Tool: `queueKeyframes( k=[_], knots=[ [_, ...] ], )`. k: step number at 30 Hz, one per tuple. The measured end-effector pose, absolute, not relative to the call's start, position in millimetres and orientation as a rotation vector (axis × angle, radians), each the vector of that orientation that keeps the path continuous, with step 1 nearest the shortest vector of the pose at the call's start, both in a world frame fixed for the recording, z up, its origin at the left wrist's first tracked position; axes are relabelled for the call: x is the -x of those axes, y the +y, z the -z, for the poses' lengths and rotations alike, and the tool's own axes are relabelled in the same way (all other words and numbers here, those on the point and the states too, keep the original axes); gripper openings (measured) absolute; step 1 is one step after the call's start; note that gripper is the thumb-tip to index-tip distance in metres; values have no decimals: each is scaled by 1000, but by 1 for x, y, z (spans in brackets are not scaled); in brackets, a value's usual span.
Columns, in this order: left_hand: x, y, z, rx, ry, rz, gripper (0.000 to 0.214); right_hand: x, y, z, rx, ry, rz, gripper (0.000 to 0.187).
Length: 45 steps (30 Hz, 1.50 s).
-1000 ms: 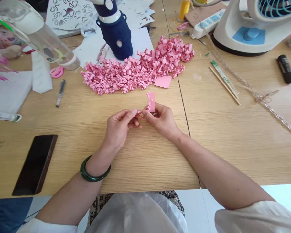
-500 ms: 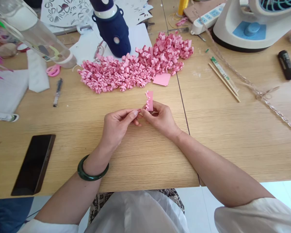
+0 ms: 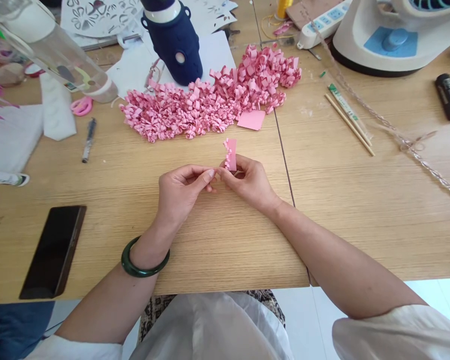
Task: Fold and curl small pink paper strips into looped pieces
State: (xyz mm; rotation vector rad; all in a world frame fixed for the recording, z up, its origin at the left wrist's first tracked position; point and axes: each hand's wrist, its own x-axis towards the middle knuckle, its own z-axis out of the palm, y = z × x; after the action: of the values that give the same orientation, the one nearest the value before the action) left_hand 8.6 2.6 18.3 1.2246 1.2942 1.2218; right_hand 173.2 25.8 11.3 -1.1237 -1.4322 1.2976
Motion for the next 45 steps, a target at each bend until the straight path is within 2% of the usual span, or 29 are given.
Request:
queueKeyframes(
  k=[9, 13, 19, 32, 45],
  knots=[
    [-11, 3, -20, -1193, 1364, -1199, 13, -174, 25, -11, 1156, -1417, -1308, 29],
    [-9, 3, -16, -1197, 1340, -1206, 18, -173, 24, -13, 1136, -1386, -1321, 28],
    [-8, 3, -19, -1132, 1329, -1212, 27, -173, 25, -15, 1105, -1350, -1354, 37],
    [-14, 2, -20, -1133, 1362, -1222, 5, -172, 25, -8, 1125, -1468, -1282, 35],
    [-15, 2, -23, -1107, 1386, -1188, 6, -173, 22, -10, 1134, -1493, -1283, 34]
  ],
)
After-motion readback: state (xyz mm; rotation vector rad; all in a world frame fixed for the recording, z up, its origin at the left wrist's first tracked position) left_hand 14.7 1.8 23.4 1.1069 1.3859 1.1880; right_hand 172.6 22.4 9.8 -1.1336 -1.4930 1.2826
